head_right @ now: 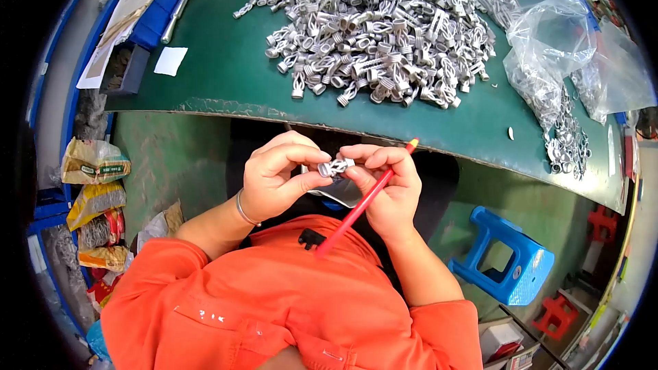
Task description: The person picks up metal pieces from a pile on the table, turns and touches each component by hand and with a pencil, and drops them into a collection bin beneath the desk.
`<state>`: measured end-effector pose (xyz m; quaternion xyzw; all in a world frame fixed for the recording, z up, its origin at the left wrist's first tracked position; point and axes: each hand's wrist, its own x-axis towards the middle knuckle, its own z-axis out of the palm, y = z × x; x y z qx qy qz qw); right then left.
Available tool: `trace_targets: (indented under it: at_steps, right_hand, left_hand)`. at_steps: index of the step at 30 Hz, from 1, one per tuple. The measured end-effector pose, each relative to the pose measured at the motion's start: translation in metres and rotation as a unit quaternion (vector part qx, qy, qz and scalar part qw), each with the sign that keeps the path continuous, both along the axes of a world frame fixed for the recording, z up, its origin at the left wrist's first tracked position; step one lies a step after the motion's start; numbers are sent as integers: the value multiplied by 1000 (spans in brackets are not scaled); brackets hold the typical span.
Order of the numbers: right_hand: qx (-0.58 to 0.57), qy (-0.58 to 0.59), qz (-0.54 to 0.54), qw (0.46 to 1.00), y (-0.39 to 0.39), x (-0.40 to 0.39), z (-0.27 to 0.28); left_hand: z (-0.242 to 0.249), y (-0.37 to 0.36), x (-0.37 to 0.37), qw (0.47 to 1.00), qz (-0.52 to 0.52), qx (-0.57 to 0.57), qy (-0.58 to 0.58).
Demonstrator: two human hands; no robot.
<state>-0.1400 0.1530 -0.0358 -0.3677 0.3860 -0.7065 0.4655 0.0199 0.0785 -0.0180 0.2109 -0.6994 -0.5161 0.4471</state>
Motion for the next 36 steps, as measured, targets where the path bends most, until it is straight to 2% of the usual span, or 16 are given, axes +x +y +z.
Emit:
trace_targets:
  at_steps: [2, 7, 9, 11, 14, 16, 18, 20, 25, 28, 30, 31, 32, 34, 35, 36]
  right_hand:
    - [-47, 82, -30, 995, 0, -2, 0]
    - [-101, 213, -73, 969, 1, -5, -1]
    - [-111, 265, -84, 954, 2, -6, -2]
    - [-113, 299, -85, 944, 3, -9, 1]
    - [-138, 432, -132, 881, -5, -24, 15]
    - [-142, 477, -218, 840, -20, -35, 17]
    - [-122, 493, -258, 822, -36, -43, 23]
    - [-78, 567, -277, 771, -58, -48, 33]
    - [-69, 532, -257, 804, -67, -52, 20]
    - [-46, 467, -281, 837, -62, -51, 17]
    - [-35, 408, -310, 858, -60, -53, 17]
    - [-47, 427, -312, 848, -58, -58, 17]
    - [-47, 428, -313, 846, -55, -59, 17]
    - [-18, 318, -280, 906, -49, -61, 19]
    - [-4, 251, -241, 937, -45, -65, 20]
    - [-2, 252, -244, 937, -43, -66, 20]
  left_hand:
    - [-1, -1, 0, 998, 9, -55, -7]
    - [-4, -1, 2, 1000, 15, -26, 1]
    - [-3, -3, 4, 996, 24, -77, -32]
    - [-2, -5, 6, 996, 9, -73, -49]
    - [-3, -6, 7, 994, 2, -79, -78]
    - [-6, -4, 6, 993, 33, 26, -108]
    - [-7, -5, 5, 994, 37, 13, -102]
    - [-4, -4, 3, 993, 21, 12, -113]
    - [-5, -4, -1, 993, 3, 7, -114]
    - [0, -4, -18, 988, -68, 119, -69]
    - [5, -7, -31, 991, -65, 117, -32]
    - [7, -9, -31, 991, -66, 117, -31]
    - [8, -10, -31, 982, -87, 169, -6]
    - [10, -11, -28, 956, -119, 265, 49]
    - [10, -13, -23, 953, -123, 273, 48]
    - [10, -15, -15, 950, -126, 282, 47]
